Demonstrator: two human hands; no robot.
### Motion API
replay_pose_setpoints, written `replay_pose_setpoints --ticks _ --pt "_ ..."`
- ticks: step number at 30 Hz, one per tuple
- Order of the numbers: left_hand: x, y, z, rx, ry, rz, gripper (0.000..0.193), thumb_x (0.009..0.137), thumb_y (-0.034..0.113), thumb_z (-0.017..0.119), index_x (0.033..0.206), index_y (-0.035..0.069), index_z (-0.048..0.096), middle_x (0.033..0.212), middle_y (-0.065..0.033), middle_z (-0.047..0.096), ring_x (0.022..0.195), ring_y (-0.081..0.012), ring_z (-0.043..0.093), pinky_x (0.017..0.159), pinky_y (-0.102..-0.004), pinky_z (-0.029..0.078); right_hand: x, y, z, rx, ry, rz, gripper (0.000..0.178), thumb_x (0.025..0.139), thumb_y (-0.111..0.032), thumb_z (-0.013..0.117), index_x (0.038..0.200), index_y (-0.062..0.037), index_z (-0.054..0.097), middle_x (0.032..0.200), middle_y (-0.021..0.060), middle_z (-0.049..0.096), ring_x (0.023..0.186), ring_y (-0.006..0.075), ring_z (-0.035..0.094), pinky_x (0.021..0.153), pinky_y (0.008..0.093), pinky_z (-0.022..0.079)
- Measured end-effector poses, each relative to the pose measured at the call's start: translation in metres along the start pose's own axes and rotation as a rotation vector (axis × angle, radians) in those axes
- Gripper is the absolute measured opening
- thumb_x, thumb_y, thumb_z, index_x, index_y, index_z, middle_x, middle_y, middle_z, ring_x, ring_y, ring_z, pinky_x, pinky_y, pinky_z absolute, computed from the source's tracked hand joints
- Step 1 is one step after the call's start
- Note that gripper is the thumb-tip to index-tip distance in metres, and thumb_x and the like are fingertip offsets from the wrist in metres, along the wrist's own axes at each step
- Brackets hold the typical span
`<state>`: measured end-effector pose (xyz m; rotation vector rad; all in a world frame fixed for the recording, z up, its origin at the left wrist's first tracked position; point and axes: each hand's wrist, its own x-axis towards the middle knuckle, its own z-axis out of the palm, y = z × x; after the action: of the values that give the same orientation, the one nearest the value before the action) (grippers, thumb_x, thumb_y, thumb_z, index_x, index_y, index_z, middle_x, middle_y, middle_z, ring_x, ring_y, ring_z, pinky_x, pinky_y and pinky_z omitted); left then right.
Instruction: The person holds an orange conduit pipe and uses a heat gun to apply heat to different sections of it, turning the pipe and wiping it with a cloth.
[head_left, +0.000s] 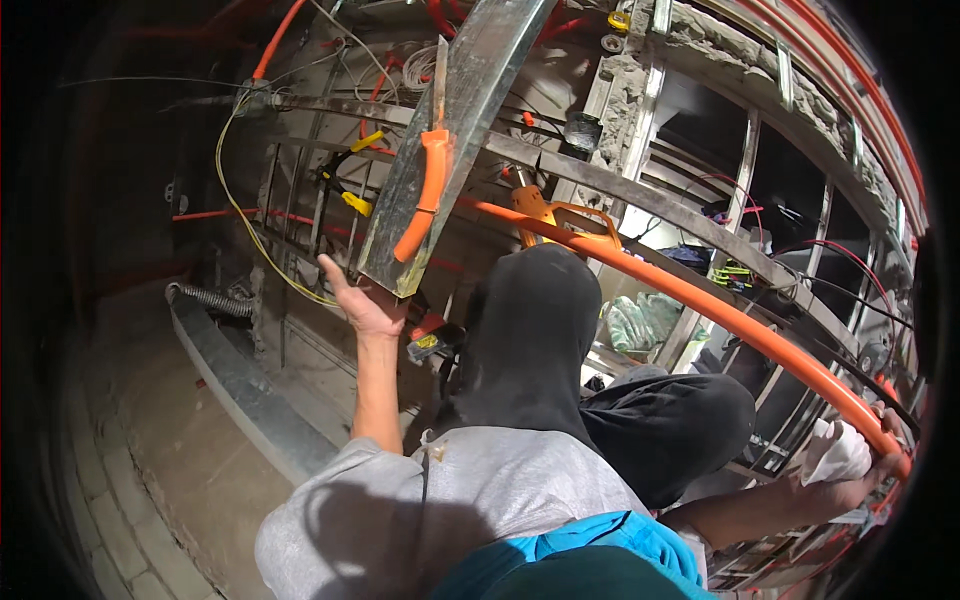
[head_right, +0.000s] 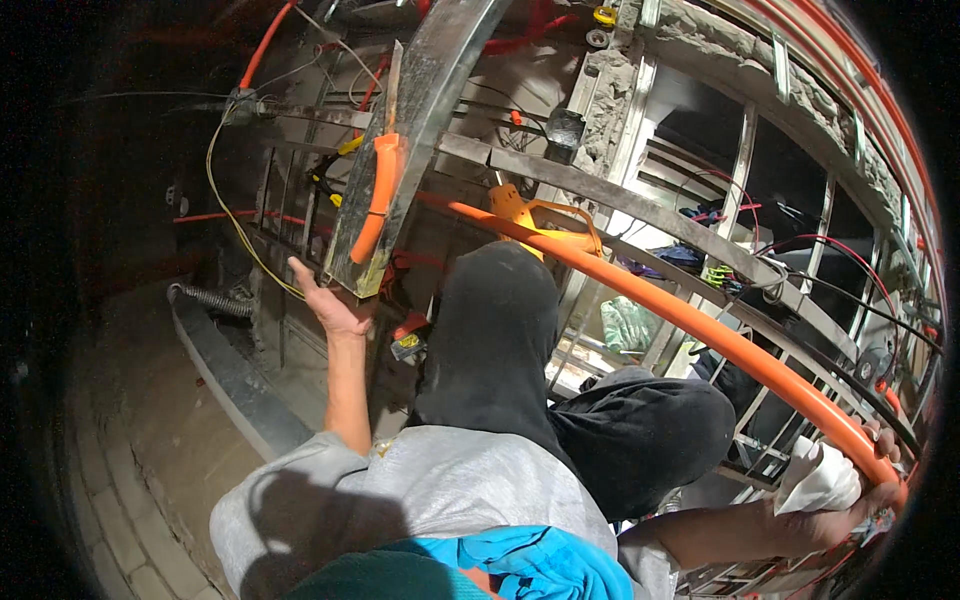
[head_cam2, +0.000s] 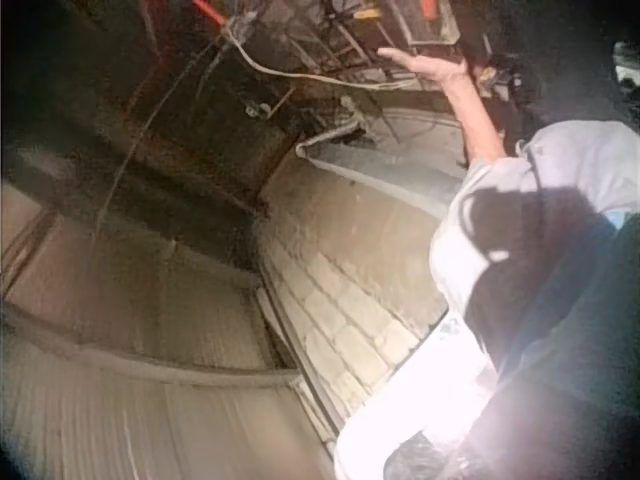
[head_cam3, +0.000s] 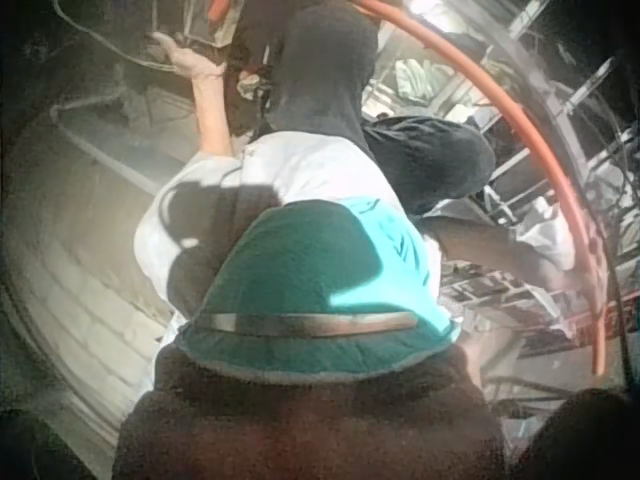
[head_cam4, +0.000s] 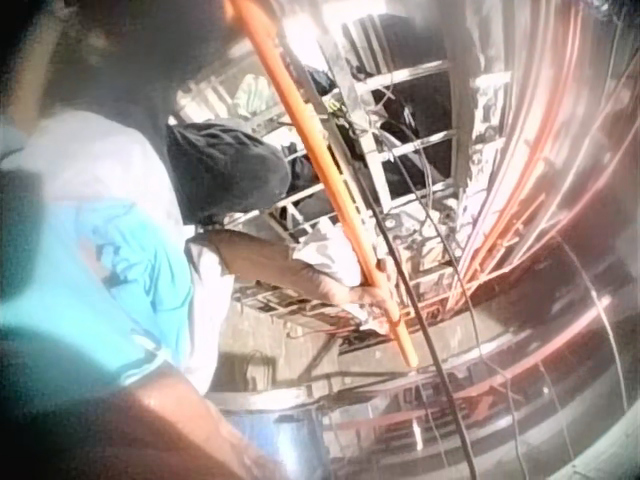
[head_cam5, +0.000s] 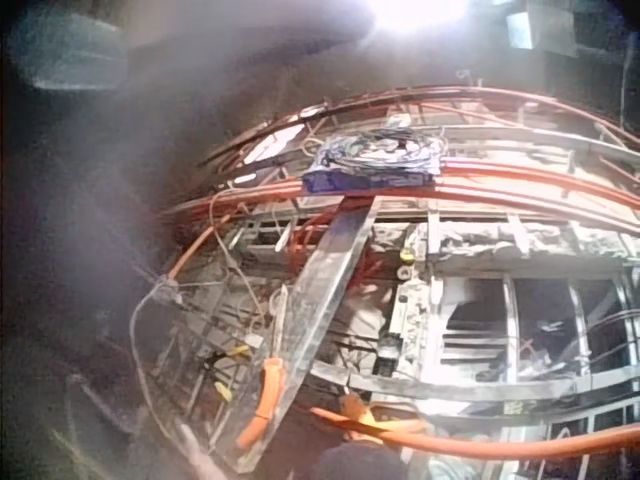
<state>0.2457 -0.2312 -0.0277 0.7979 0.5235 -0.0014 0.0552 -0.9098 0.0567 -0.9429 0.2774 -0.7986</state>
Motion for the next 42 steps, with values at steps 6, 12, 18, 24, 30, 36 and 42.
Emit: replay_pose_setpoints --ticks 6,12,18,24,30,36,42 --pt "0.062 -0.036 -0.083 0.268 -0.142 -0.011 0.07 0.098 0.056 0.056 0.141 0.001 0.05 0.137 -0.0156 0.058 0.121 -0.0296 0.059 0.104 -0.0439 0.047 -0.008 0.011 0.008 -0.056 0.043 0.007 0.038 0.1 -0.03 0.06 0.121 0.0002 0.055 0.119 0.0164 0.058 0.114 0.0312 0.056 0.103 0.0474 0.047" --pt "0.068 -0.034 -0.035 0.294 -0.277 -0.054 0.069 0.098 0.055 0.056 0.14 0.001 0.051 0.135 -0.0151 0.059 0.12 -0.0287 0.059 0.103 -0.0431 0.047 -0.028 0.01 0.021 -0.149 0.11 0.004 0.036 0.102 -0.03 0.057 0.121 0.0009 0.056 0.119 0.0169 0.059 0.113 0.0301 0.058 0.1 0.0457 0.05" --pt "0.072 -0.021 -0.035 0.306 -0.289 -0.031 0.068 0.098 0.054 0.056 0.139 0.001 0.051 0.134 -0.0147 0.059 0.118 -0.0279 0.059 0.102 -0.0424 0.048 -0.035 0.006 0.026 -0.259 0.176 -0.007 0.036 0.104 -0.029 0.053 0.121 0.0016 0.056 0.118 0.0174 0.061 0.111 0.029 0.06 0.098 0.0439 0.053" --pt "0.065 -0.003 -0.051 0.3 -0.246 0.016 0.066 0.098 0.053 0.057 0.139 0.001 0.052 0.132 -0.0143 0.059 0.117 -0.0271 0.06 0.1 -0.0417 0.048 -0.036 0.031 0.048 -0.314 0.212 0.006 0.036 0.105 -0.03 0.05 0.119 0.0011 0.058 0.113 0.0156 0.064 0.103 0.0258 0.065 0.09 0.0405 0.058" --pt "0.077 -0.009 -0.046 0.298 -0.258 0.008 0.065 0.098 0.053 0.057 0.138 0.001 0.052 0.131 -0.0138 0.06 0.115 -0.0263 0.06 0.099 -0.041 0.048 -0.068 0.059 0.115 -0.159 0.213 0.208 0.039 0.104 -0.036 0.052 0.122 -0.0015 0.057 0.104 0.0104 0.067 0.09 0.0204 0.067 0.087 0.0369 0.057" --pt "0.085 0.06 -0.081 0.451 -0.247 0.062 0.064 0.098 0.052 0.058 0.137 0.001 0.053 0.13 -0.0134 0.06 0.114 -0.0254 0.06 0.098 -0.0402 0.049 -0.097 0.135 0.213 -0.001 0.202 0.514 0.042 0.106 -0.037 0.052 0.12 0.0013 0.062 0.104 0.0119 0.071 0.083 0.0178 0.071 0.077 0.0303 0.06" --pt "0.123 0.042 -0.048 0.497 -0.397 -0.001 0.063 0.099 0.051 0.058 0.136 0.001 0.053 0.128 -0.0129 0.061 0.113 -0.0246 0.06 0.096 -0.0395 0.049 -0.099 0.126 0.189 -0.113 0.204 0.521 0.038 0.101 -0.041 0.062 0.1 -0.0031 0.064 0.082 0.0082 0.07 0.058 0.0148 0.066 0.055 0.0295 0.057"
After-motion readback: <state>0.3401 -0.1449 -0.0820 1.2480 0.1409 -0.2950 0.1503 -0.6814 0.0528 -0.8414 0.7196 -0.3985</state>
